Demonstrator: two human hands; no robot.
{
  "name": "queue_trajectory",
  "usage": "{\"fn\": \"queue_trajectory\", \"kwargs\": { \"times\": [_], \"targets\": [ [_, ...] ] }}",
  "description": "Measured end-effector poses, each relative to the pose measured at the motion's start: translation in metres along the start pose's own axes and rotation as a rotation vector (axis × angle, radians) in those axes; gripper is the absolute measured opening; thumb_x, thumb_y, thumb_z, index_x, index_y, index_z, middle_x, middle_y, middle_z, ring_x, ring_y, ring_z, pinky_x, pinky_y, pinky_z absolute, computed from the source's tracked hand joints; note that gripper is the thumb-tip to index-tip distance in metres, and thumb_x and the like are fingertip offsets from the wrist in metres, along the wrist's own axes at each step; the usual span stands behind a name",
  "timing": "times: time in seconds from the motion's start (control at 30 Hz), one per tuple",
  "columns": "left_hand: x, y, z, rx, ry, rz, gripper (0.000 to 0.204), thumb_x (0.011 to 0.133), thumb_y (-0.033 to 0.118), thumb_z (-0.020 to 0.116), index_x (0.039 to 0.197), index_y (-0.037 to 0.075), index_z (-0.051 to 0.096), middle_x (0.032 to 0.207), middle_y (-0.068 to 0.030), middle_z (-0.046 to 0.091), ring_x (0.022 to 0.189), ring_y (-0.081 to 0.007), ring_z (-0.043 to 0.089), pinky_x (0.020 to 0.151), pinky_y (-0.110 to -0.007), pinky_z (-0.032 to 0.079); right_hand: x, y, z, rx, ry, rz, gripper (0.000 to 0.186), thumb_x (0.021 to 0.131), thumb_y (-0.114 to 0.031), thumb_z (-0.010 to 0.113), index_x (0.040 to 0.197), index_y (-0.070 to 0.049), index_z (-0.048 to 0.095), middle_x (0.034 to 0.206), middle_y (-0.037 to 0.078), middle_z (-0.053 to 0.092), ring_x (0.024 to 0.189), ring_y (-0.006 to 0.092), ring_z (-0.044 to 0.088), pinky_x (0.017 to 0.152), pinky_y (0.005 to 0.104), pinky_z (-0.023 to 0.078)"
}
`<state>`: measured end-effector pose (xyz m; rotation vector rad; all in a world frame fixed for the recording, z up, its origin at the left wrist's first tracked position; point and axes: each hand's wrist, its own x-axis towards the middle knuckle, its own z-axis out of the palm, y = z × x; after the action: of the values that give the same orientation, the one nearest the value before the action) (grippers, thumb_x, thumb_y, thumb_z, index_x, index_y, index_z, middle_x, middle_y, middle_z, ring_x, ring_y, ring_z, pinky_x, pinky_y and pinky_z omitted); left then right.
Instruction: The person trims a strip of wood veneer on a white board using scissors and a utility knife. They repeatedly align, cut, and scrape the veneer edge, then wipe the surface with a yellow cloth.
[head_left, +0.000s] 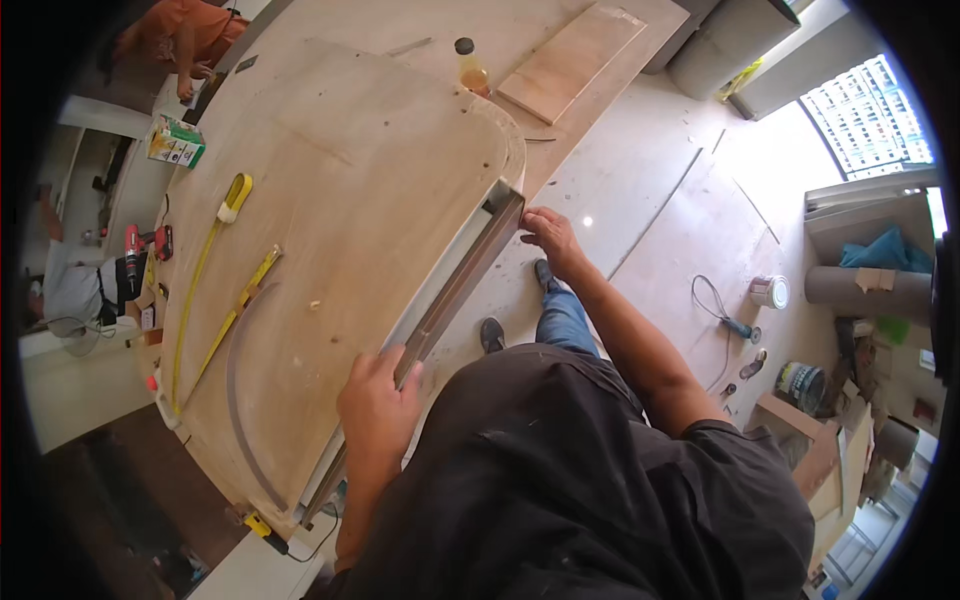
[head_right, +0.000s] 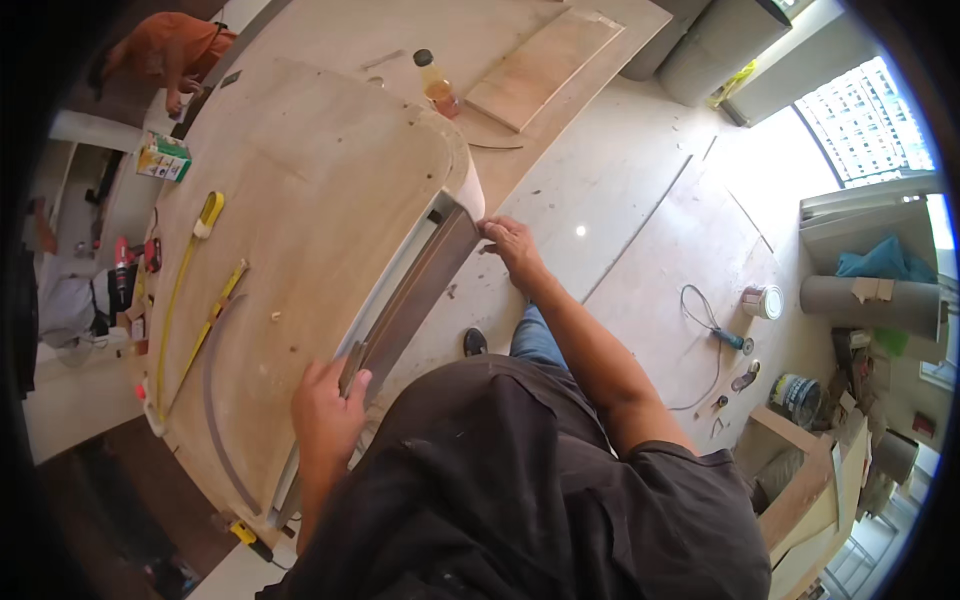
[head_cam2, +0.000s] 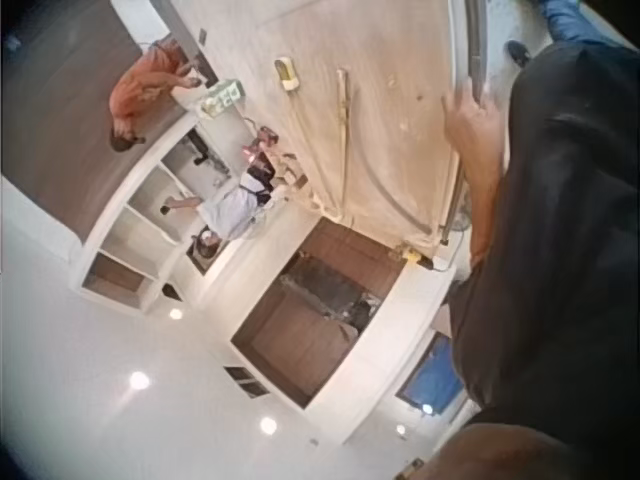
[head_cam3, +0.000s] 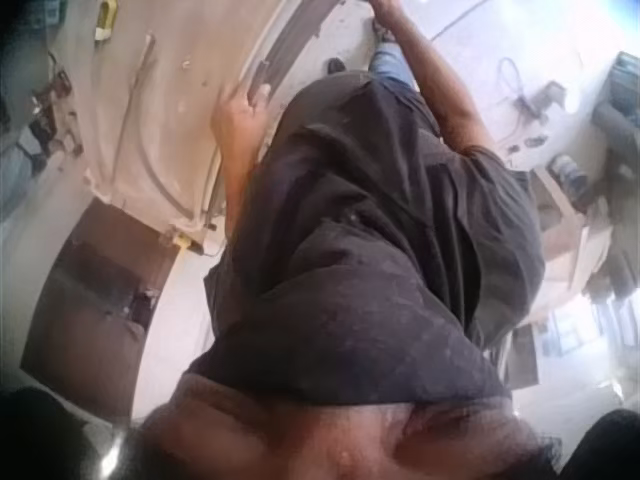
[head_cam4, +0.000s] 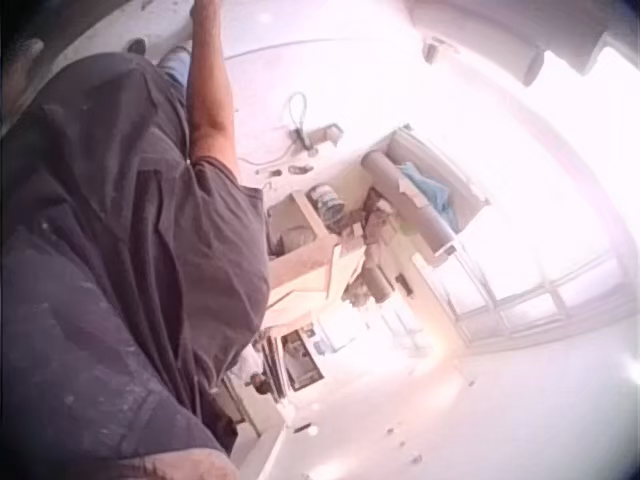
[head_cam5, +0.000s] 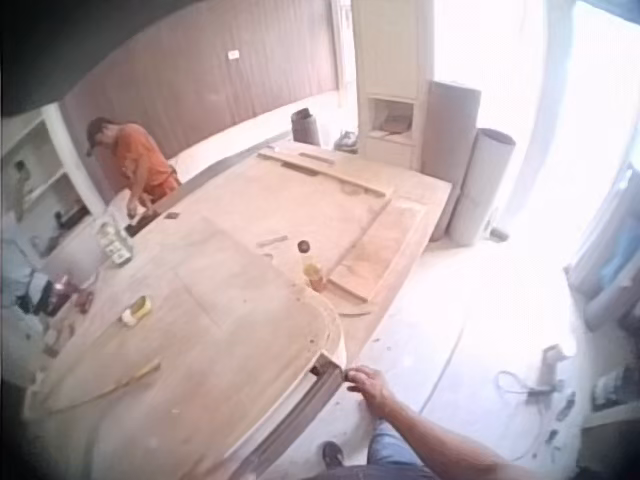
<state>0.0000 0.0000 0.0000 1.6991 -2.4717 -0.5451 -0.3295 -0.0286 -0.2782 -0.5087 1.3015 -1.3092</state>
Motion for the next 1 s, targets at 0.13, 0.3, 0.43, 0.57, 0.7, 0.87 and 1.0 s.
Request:
{"fn": "queue_trajectory", "kwargs": {
  "times": [0.13, 0.3, 0.43, 0.57, 0.7, 0.87, 1.0],
  "targets": [
    [0.003, 0.035, 0.000, 0.045, 0.011, -0.211, 0.029, 0.091, 0.019, 0.076, 0.115, 0.003, 0.074, 0.099, -0.0192, 0.070, 0.094, -0.0410, 0.068, 0.083, -0.047, 0.055, 0.010, 0.041, -0.002, 0.214, -0.055, 0.302, 0.050, 0.096, -0.035, 0.073, 0.131, -0.001, 0.064, 0.123, 0.014, 0.069, 0.118, 0.0274, 0.064, 0.098, 0.0427, 0.052],
    [0.010, 0.054, 0.032, -0.007, 0.118, -0.348, 0.032, 0.097, 0.018, 0.069, 0.122, -0.002, 0.071, 0.107, -0.0218, 0.071, 0.102, -0.0413, 0.069, 0.091, -0.045, 0.054, 0.036, 0.029, -0.023, 0.554, -0.198, 0.547, 0.023, 0.100, -0.026, 0.070, 0.114, -0.008, 0.069, 0.114, 0.010, 0.071, 0.110, 0.0254, 0.065, 0.102, 0.0446, 0.049],
    [0.012, 0.075, 0.050, 0.008, 0.162, -0.394, 0.037, 0.102, 0.016, 0.061, 0.131, -0.007, 0.064, 0.122, -0.0245, 0.065, 0.116, -0.0413, 0.064, 0.102, -0.045, 0.050, 0.040, 0.026, -0.026, 0.639, -0.278, 0.664, 0.019, 0.101, -0.020, 0.069, 0.115, -0.008, 0.066, 0.115, 0.010, 0.070, 0.111, 0.0266, 0.065, 0.104, 0.0455, 0.050],
    [0.016, 0.093, 0.061, 0.061, 0.193, -0.435, 0.038, 0.104, 0.018, 0.059, 0.133, -0.007, 0.064, 0.126, -0.0233, 0.060, 0.120, -0.0410, 0.060, 0.105, -0.045, 0.046, 0.044, 0.024, -0.024, 0.614, -0.253, 0.736, 0.016, 0.103, -0.018, 0.067, 0.114, -0.007, 0.066, 0.117, 0.010, 0.069, 0.112, 0.0273, 0.064, 0.106, 0.0469, 0.050],
    [0.016, 0.092, 0.060, 0.006, 0.201, -0.477, 0.041, 0.106, 0.023, 0.057, 0.133, -0.008, 0.064, 0.123, -0.0225, 0.060, 0.118, -0.0412, 0.060, 0.106, -0.044, 0.045, 0.053, 0.009, -0.027, 0.565, -0.262, 0.802, 0.011, 0.102, -0.013, 0.063, 0.112, -0.007, 0.063, 0.118, 0.010, 0.067, 0.115, 0.0308, 0.063, 0.106, 0.0496, 0.050],
    [0.014, 0.098, 0.060, -0.006, 0.220, -0.472, 0.042, 0.106, 0.024, 0.057, 0.133, -0.007, 0.064, 0.124, -0.0227, 0.059, 0.119, -0.0404, 0.060, 0.106, -0.044, 0.045, 0.057, 0.008, -0.031, 0.542, -0.297, 0.822, 0.010, 0.103, -0.008, 0.060, 0.113, -0.007, 0.061, 0.118, 0.011, 0.066, 0.115, 0.0321, 0.064, 0.105, 0.0504, 0.051],
    [0.010, 0.104, 0.059, -0.048, 0.208, -0.505, 0.041, 0.105, 0.022, 0.059, 0.133, -0.006, 0.064, 0.127, -0.0227, 0.058, 0.121, -0.0403, 0.059, 0.107, -0.044, 0.045, 0.054, 0.011, -0.039, 0.537, -0.329, 0.859, 0.011, 0.103, -0.007, 0.060, 0.114, -0.007, 0.060, 0.118, 0.011, 0.066, 0.115, 0.0318, 0.063, 0.105, 0.0506, 0.051]
  ]
}}
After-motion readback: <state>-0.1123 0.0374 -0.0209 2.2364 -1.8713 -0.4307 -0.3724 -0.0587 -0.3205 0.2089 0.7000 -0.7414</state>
